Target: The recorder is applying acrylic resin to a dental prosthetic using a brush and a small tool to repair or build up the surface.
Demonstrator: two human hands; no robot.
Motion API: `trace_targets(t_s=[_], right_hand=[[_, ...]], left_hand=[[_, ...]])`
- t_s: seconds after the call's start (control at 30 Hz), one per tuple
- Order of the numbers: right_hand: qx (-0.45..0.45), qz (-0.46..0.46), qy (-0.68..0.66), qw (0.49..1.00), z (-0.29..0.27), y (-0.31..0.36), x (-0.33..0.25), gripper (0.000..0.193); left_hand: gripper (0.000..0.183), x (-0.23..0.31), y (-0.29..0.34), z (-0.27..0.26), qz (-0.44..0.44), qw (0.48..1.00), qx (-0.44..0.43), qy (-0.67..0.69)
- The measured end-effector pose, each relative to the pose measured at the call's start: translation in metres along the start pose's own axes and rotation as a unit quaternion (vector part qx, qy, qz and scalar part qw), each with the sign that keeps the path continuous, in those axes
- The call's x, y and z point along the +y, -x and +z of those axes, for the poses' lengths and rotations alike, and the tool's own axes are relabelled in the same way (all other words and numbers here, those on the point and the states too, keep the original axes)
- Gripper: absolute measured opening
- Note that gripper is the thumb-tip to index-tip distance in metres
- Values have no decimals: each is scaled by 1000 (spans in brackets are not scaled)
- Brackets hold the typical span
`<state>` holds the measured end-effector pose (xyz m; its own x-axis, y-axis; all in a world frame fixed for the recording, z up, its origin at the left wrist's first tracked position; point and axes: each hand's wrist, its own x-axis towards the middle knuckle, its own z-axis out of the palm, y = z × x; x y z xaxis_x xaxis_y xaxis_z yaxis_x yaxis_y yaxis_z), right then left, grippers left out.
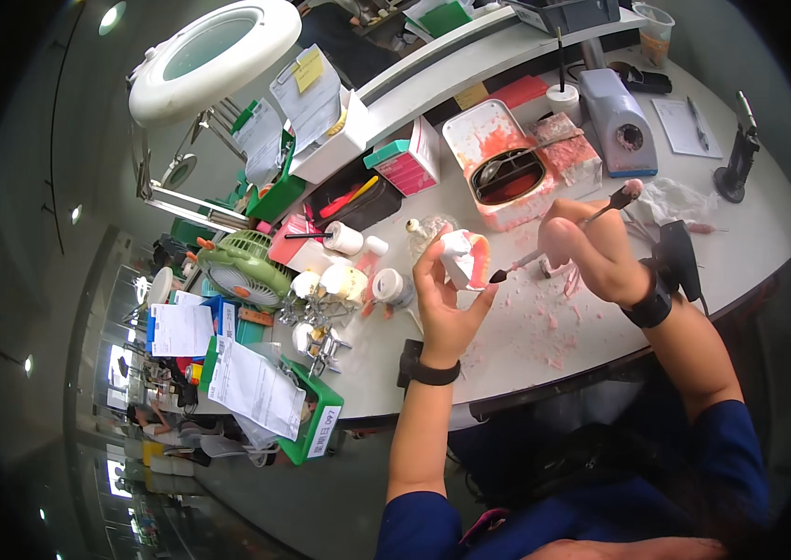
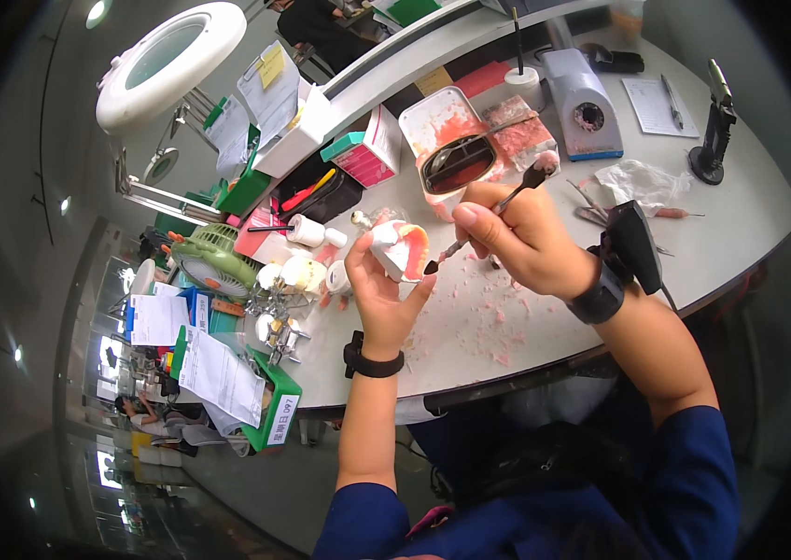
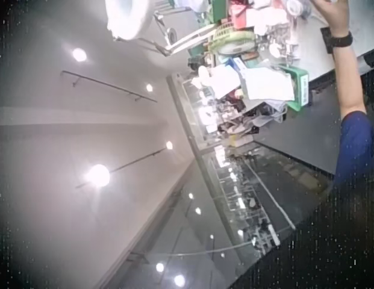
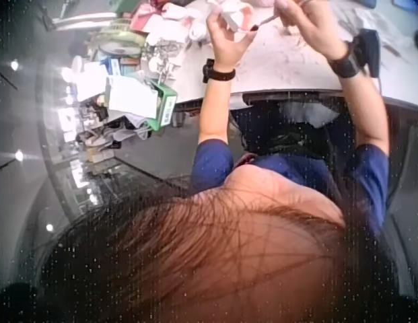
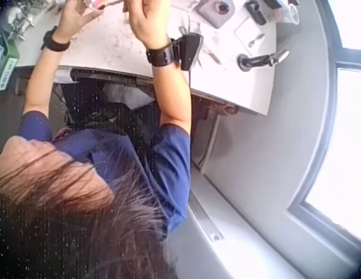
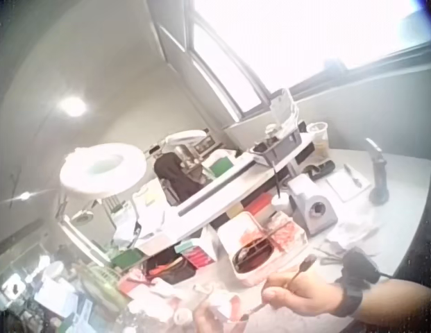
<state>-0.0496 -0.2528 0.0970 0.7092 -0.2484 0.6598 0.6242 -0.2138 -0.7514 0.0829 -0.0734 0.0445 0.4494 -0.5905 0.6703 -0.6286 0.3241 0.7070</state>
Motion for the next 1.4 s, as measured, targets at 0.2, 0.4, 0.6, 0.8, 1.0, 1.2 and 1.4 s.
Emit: trace_targets(t_s=[0.2, 0.4, 0.6, 0.8, 1.0, 1.2, 1.4], right_hand=[[135, -5, 45, 990, -15, -3, 5, 34], [150, 11, 43, 988, -19, -8, 5, 33], [139, 6, 47, 989, -17, -8, 5, 34], [140, 6, 56, 988, -19, -8, 5, 35], [147, 15, 55, 987, -20, -7, 3, 36], [152, 21, 57, 987, -19, -8, 4, 38], [144, 20, 65, 987, -19, -8, 6, 35]], left_hand=[[88, 3, 3, 0, 10, 1000, -22, 7], [106, 16, 2, 4, 26, 996, -39, 70], [123, 17, 5, -1, -8, 995, -23, 95], [112, 19, 2, 0, 7, 995, -43, 93], [110, 18, 3, 0, 10, 994, -53, 93], [112, 15, 5, -1, -1, 993, -42, 112], [101, 14, 7, -5, 7, 990, -78, 117]])
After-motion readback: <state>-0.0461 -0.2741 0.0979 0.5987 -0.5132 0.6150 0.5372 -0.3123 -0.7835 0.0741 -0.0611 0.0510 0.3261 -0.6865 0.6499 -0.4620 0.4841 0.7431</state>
